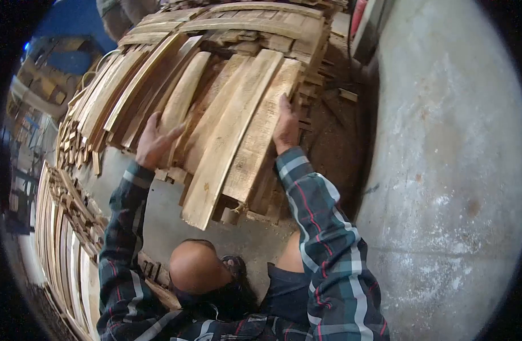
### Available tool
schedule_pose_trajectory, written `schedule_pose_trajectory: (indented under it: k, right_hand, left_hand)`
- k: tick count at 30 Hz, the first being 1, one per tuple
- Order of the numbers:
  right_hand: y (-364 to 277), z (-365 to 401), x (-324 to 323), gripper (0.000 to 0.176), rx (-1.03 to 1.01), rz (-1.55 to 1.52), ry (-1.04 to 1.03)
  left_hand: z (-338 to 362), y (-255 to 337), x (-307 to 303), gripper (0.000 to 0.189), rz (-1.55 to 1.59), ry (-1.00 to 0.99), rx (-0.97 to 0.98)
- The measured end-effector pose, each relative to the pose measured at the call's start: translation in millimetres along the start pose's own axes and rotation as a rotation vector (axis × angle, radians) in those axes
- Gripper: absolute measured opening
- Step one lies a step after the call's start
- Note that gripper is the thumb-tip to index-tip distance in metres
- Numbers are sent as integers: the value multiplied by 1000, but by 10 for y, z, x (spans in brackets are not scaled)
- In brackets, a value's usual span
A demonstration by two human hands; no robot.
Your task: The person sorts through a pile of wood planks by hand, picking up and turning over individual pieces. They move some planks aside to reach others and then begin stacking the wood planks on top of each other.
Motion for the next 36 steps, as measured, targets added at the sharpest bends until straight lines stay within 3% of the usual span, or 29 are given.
schedule_pose_trajectory:
  k: [2,6,7,11,12,14,15,17,21,26,30,34,36]
  right_hand:
    - [-243,62,84,57,-73,161,58]
    - [-35,-10,48,52,-93,-70,68]
    - [-130,14,68,54,-109,-4,28]
    - [-88,33,114,63,-14,-164,24]
    - [-131,49,120,64,-18,-123,14]
    - [-218,81,136,65,-24,-39,-8]
    - [-195,55,81,56,-54,141,49]
    - [-218,83,126,58,-97,374,-36]
    - [-411,121,208,55,-138,392,-49]
    - [-357,145,271,55,-87,28,-101]
    - [-299,140,248,56,-141,103,-57]
    - [-104,25,230,51,-15,-465,-130]
    - [-87,-4,87,54,-7,-293,-15]
  left_hand:
    - [37,79,57,87,-159,36,159]
    - [351,491,153,76,201,-93,157]
    - [471,707,185,64,326,-123,158]
    - [705,1173,334,49,56,-86,244]
    - [729,1210,427,51,-77,-75,294]
    - [795,1258,672,57,65,-167,228]
    - [807,1300,773,64,59,-147,290]
    - [836,1332,892,69,-101,-93,310]
    - [896,1415,1028,75,-203,-54,359]
    - [834,1466,1026,76,-405,-38,348]
    - [850,1544,1088,76,-552,-34,339]
    - [793,1613,1015,84,-578,-78,336]
    - [620,1527,878,91,-550,-69,392]
Point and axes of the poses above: each hand's wrist, its own z-axis away from the middle knuckle, its own x-axis out of the palm, y = z × x, the point moved 6 cm from there along -z, towards the middle knuckle, and after that the axes turned 12 degrees about -y, right-handed, at the moved point
